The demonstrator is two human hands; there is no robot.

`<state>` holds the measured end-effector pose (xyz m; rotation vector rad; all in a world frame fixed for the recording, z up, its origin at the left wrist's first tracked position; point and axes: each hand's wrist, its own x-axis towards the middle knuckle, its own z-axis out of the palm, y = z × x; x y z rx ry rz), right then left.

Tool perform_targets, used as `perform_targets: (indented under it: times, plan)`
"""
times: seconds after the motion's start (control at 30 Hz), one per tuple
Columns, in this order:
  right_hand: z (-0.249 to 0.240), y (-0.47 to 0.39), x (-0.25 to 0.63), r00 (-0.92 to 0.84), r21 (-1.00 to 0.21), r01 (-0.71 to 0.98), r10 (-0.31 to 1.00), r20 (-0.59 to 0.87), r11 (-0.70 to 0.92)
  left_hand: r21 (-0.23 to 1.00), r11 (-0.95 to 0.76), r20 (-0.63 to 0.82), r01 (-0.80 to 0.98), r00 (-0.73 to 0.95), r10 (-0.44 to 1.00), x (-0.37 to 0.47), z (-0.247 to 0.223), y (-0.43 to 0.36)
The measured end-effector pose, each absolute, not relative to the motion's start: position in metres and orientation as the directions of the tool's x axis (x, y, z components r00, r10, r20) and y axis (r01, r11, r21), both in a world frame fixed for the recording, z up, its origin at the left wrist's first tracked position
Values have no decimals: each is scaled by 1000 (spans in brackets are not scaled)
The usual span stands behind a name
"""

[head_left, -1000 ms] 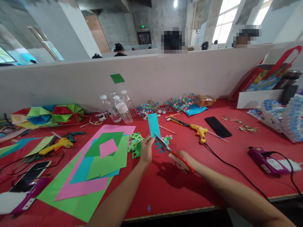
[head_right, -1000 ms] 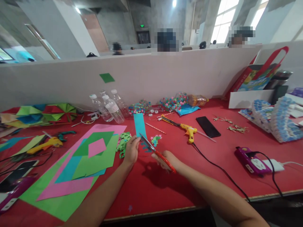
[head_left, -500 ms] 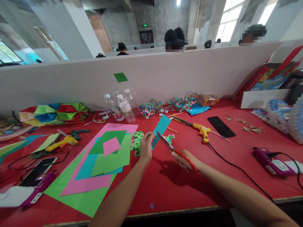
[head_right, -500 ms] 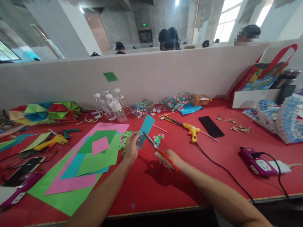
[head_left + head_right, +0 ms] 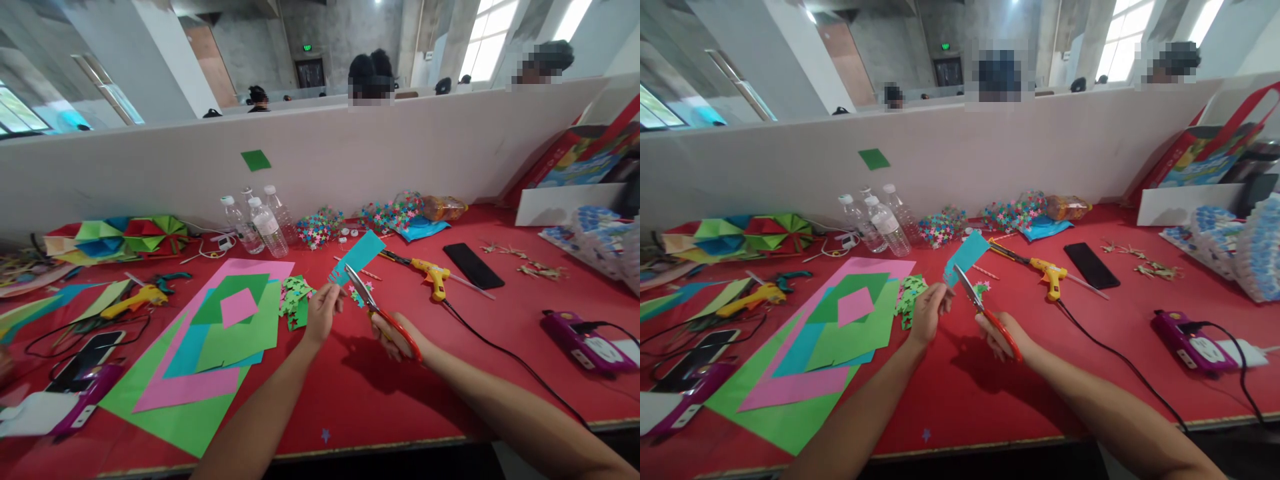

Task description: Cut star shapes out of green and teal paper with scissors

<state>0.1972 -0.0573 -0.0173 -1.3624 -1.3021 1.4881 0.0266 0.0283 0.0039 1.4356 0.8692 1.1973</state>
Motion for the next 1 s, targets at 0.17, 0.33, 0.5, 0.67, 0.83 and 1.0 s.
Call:
perform_targets:
  times: [0.17, 0.33, 0.5, 0.67, 0.83, 1.0]
  plan:
    - [-16, -58, 196, -188, -961, 138, 946, -262, -239, 977, -112, 153, -182, 226, 962, 31, -3, 31]
    - [-15, -60, 196, -220, -956, 155, 935, -278, -248, 963, -130, 173, -235, 168, 971, 28, -9, 36]
    - [-8, -63, 195, -221, -954, 194, 938, -268, -227, 955, -102, 162, -278, 201, 966, 31, -10, 34]
    - [-2, -64, 193, -207, -939, 227, 930, -305, -257, 949, -33, 107, -313, 223, 969, 33, -8, 35]
    - [-1, -63, 192, -179, -929, 224, 924, -337, -295, 939, -66, 114, -337, 125, 986, 31, -6, 36]
    - [2, -65, 192, -154, -912, 244, 915, -372, -330, 927, -57, 116, -371, 138, 984, 30, -2, 34]
